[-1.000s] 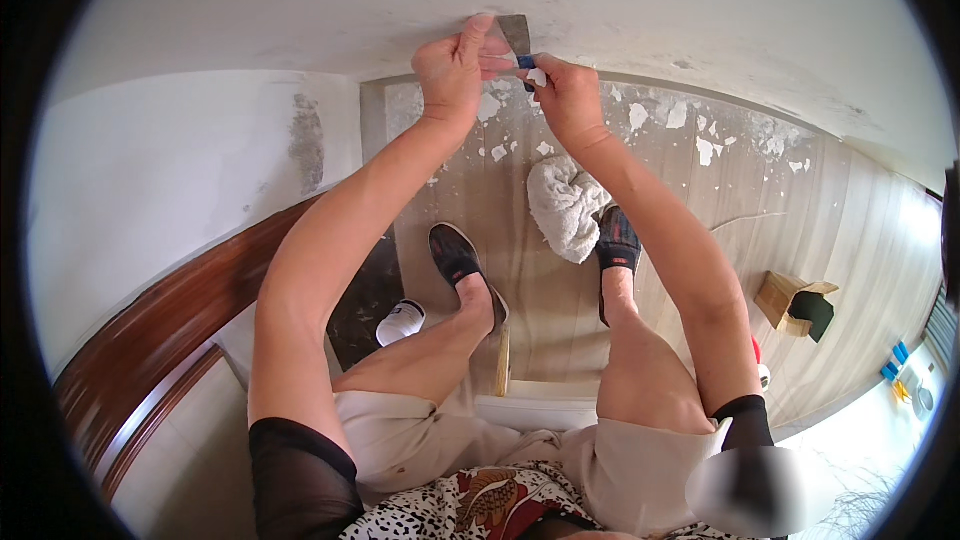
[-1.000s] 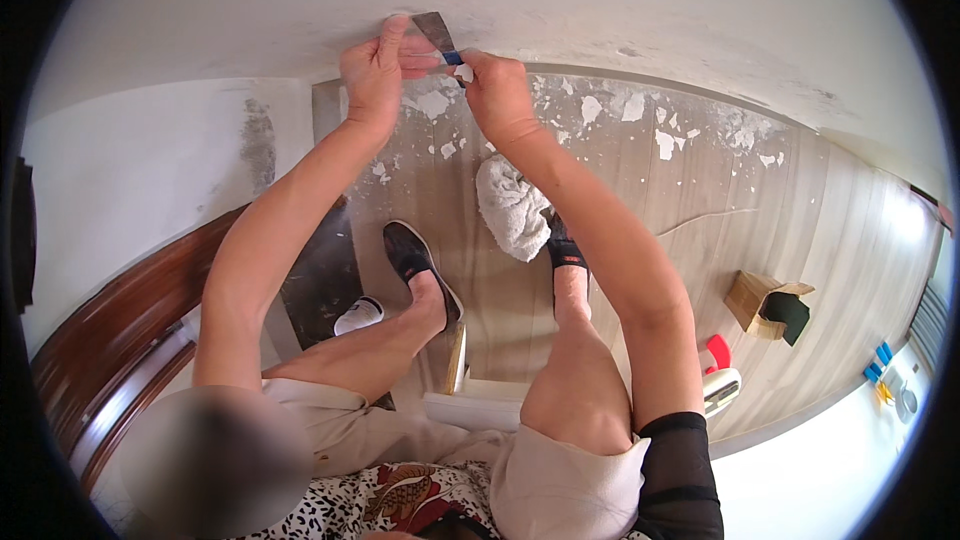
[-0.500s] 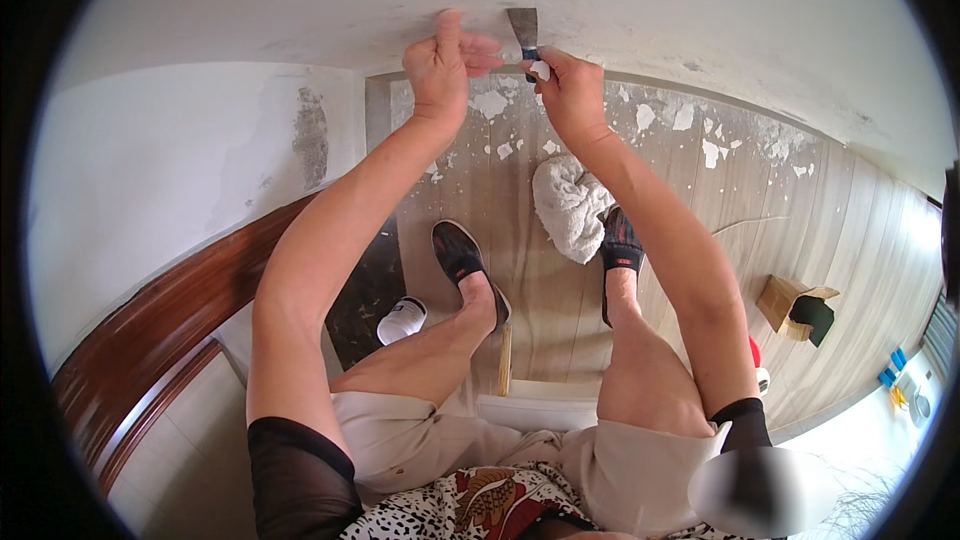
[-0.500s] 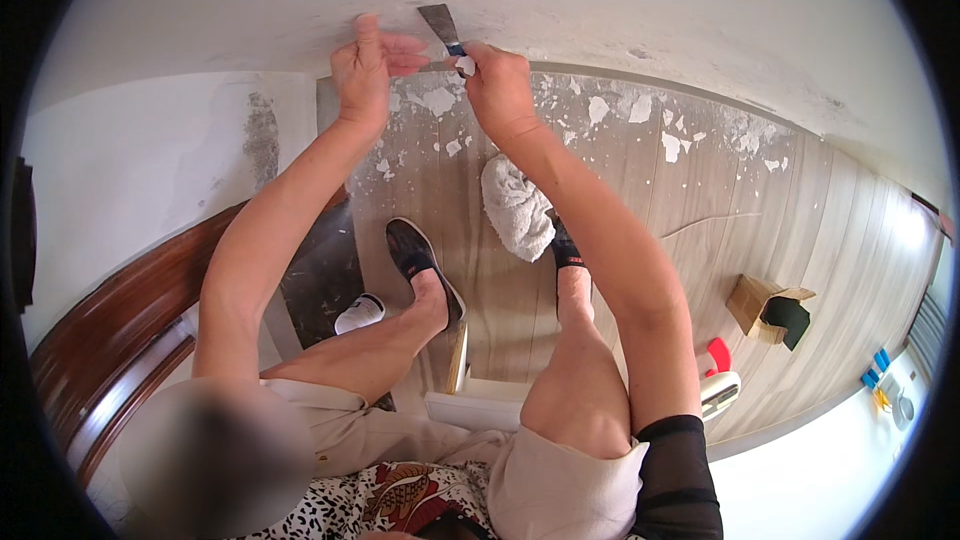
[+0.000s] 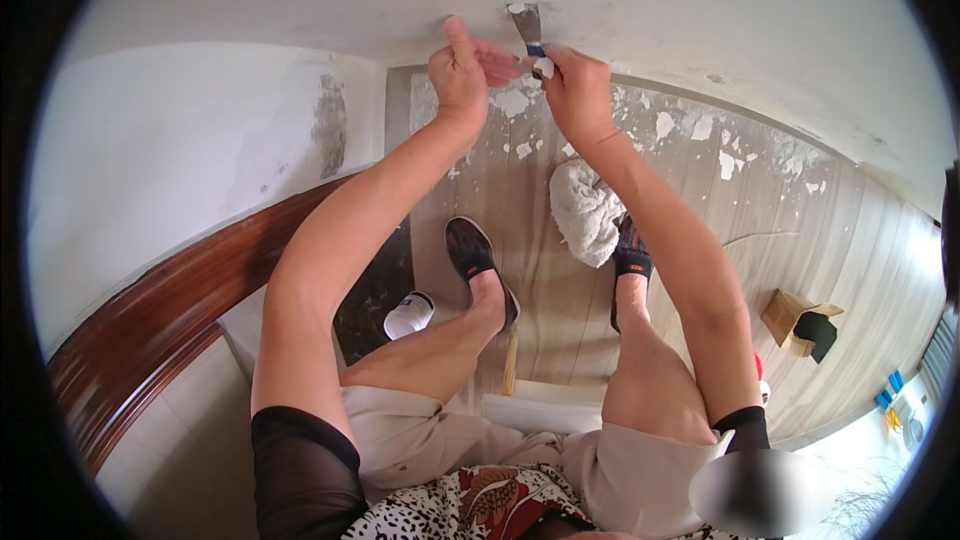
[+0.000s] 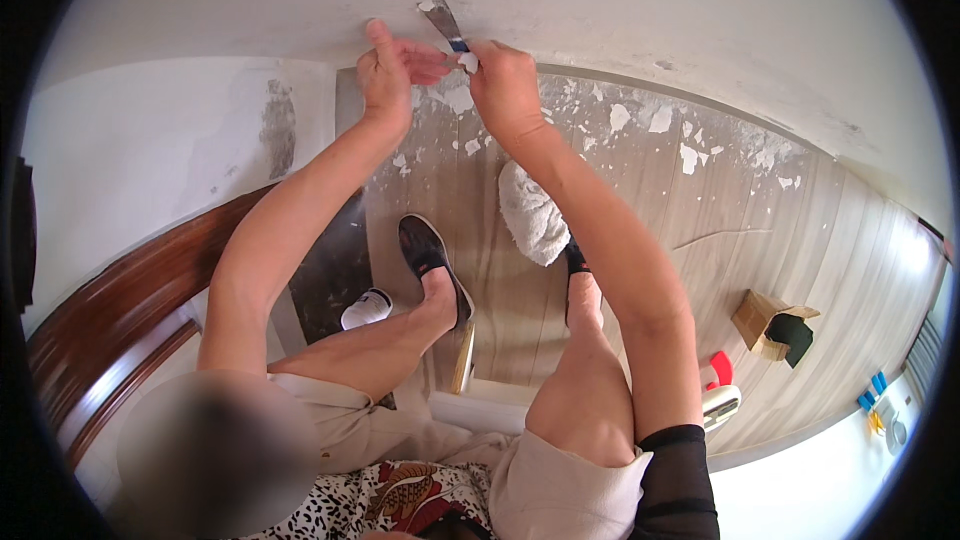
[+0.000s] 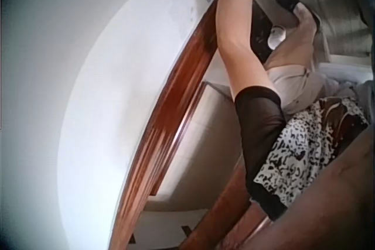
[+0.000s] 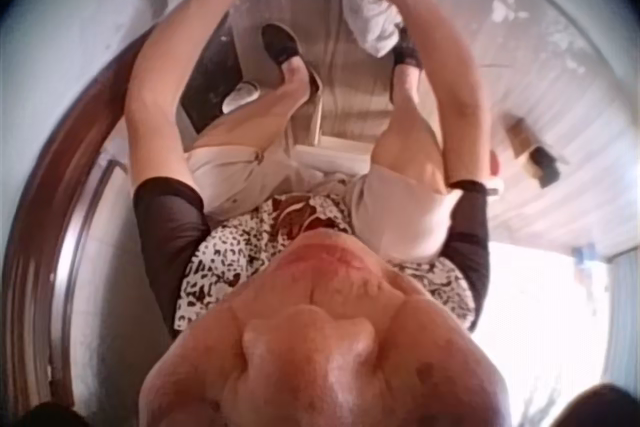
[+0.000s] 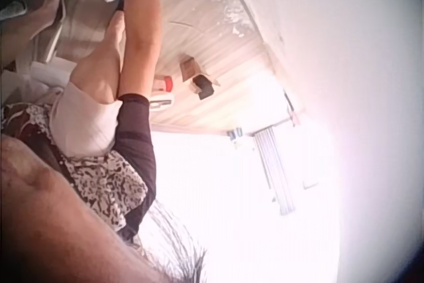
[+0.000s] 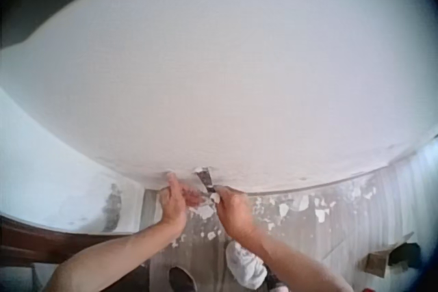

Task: The person scrapes peeling paint from a wall using a scraper, wipes the area with a cloth, and then sands the surface with a sanding block.

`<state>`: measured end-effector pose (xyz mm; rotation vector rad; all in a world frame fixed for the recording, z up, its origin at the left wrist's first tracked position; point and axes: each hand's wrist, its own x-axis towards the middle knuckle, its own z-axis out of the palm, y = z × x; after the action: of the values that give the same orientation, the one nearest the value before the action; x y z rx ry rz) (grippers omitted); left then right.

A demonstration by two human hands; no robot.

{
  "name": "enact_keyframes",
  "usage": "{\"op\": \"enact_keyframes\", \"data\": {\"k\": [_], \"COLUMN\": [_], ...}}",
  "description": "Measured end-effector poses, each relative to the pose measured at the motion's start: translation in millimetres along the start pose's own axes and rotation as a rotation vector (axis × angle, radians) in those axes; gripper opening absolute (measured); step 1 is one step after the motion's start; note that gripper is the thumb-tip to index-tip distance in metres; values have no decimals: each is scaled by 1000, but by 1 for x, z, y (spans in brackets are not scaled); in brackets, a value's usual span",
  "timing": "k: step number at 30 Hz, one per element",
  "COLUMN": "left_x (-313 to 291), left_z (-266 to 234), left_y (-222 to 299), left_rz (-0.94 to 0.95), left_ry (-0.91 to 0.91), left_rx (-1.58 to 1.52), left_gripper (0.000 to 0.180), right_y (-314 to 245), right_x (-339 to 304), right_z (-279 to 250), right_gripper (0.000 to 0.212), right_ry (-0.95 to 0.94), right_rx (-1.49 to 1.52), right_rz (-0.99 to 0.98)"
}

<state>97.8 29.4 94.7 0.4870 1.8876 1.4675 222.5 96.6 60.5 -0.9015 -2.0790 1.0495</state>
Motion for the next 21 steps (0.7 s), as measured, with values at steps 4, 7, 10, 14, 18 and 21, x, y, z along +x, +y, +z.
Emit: {"op": "enact_keyframes", "data": {"k": [4,7,10,14,18,21], "left_x": [3,3,3,7,8,6], "left_z": [-1,0,-1,-7,-10,-8], "left_y": [-2,0,2,0,-3,-3], "left_rz": [28,27,10,28,30,27], "left_ry": [-21,-28,-60,-47,-53,-53], "left_rx": [-40,-60,-20,-44,-62,-56], "left_gripper": [81,81,84,84,84,84], "right_y": [2,8,1,-11,-10,4], "right_x": [2,-4,8,22,12,-3], "right_z": [3,7,7,9,9,12], "right_gripper": [23,26,21,13,8,7], "right_ry": [-13,-26,10,70,75,46], "right_rx": [-7,-5,-23,-5,-72,10], "right_rz": [-10,6,-43,-103,-103,41]}}
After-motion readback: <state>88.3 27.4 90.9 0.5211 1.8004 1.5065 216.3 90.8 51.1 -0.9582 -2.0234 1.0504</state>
